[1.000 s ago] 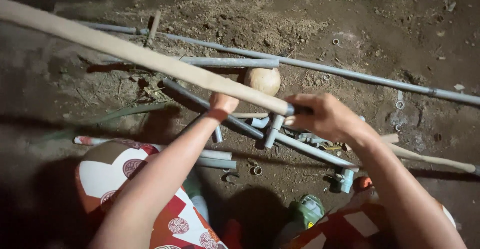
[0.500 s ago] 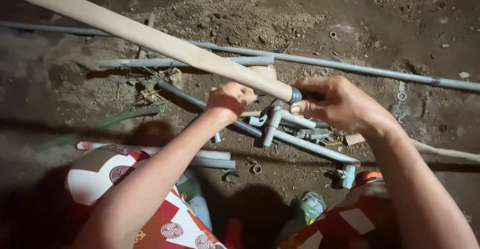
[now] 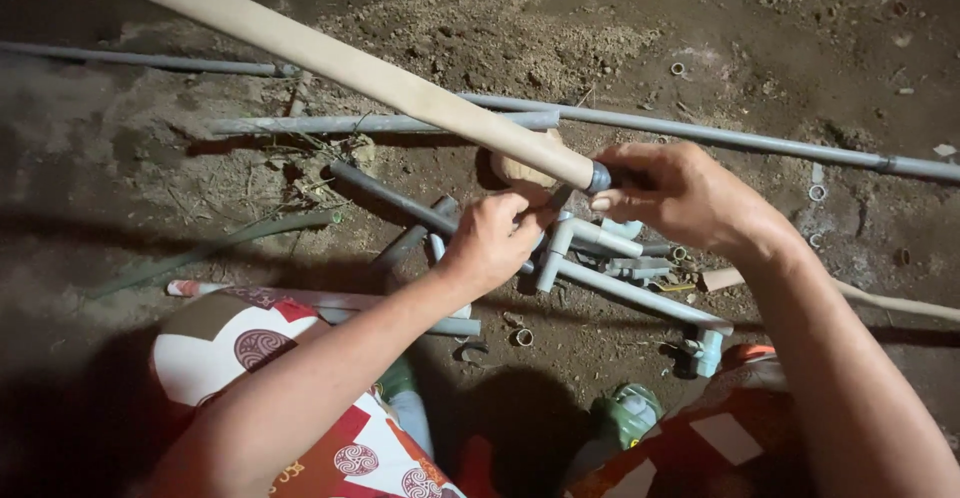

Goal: The person sits on the ground and uses a hand saw to cut a long PVC pipe that is resting on a coconut. They hold the pipe steady with one hand while sawing with the other, then reposition the pipe to make additional cuts.

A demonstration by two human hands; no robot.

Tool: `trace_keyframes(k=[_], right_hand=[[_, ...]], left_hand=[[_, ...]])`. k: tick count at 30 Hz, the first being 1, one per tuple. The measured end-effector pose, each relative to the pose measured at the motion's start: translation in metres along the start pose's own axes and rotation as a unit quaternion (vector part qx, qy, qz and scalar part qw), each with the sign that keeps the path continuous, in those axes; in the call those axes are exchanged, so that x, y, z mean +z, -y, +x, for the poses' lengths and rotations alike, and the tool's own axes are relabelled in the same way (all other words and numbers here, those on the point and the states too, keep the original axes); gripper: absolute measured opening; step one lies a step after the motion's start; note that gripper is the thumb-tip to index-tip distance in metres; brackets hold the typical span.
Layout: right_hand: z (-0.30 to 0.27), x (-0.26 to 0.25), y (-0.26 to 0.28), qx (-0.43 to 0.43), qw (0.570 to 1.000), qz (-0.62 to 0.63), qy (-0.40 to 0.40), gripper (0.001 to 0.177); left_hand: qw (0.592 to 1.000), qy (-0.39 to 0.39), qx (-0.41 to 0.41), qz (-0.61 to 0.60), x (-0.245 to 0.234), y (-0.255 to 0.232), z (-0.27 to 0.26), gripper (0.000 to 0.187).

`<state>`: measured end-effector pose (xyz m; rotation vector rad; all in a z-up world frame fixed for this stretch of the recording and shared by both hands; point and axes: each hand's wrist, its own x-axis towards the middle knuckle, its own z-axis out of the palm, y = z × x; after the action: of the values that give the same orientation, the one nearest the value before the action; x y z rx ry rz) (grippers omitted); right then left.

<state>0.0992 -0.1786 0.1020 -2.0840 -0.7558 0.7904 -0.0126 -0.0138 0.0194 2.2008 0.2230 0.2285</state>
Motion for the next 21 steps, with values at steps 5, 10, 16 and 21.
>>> trace_keyframes(k=[5, 10, 16, 21], right_hand=[[0.007, 0.003, -0.015, -0.014, 1.0, 0.002, -0.008, 0.037], [0.016, 0.013, -0.028, -0.063, 0.997, -0.028, -0.036, 0.033], [0.02, 0.031, -0.039, -0.08, 0.994, -0.018, -0.068, 0.032], [0.028, 0.049, -0.059, -0.152, 0.978, 0.01, -0.14, 0.038]], left_hand=[[0.995, 0.036, -0.043, -0.088, -0.01, -0.007, -0.007, 0.014], [0.989, 0.048, -0.064, -0.122, -0.015, -0.015, -0.01, 0.015], [0.979, 0.074, -0.111, -0.157, -0.018, -0.027, -0.007, 0.017], [0.975, 0.076, -0.136, -0.157, -0.018, -0.032, 0.002, 0.019]])
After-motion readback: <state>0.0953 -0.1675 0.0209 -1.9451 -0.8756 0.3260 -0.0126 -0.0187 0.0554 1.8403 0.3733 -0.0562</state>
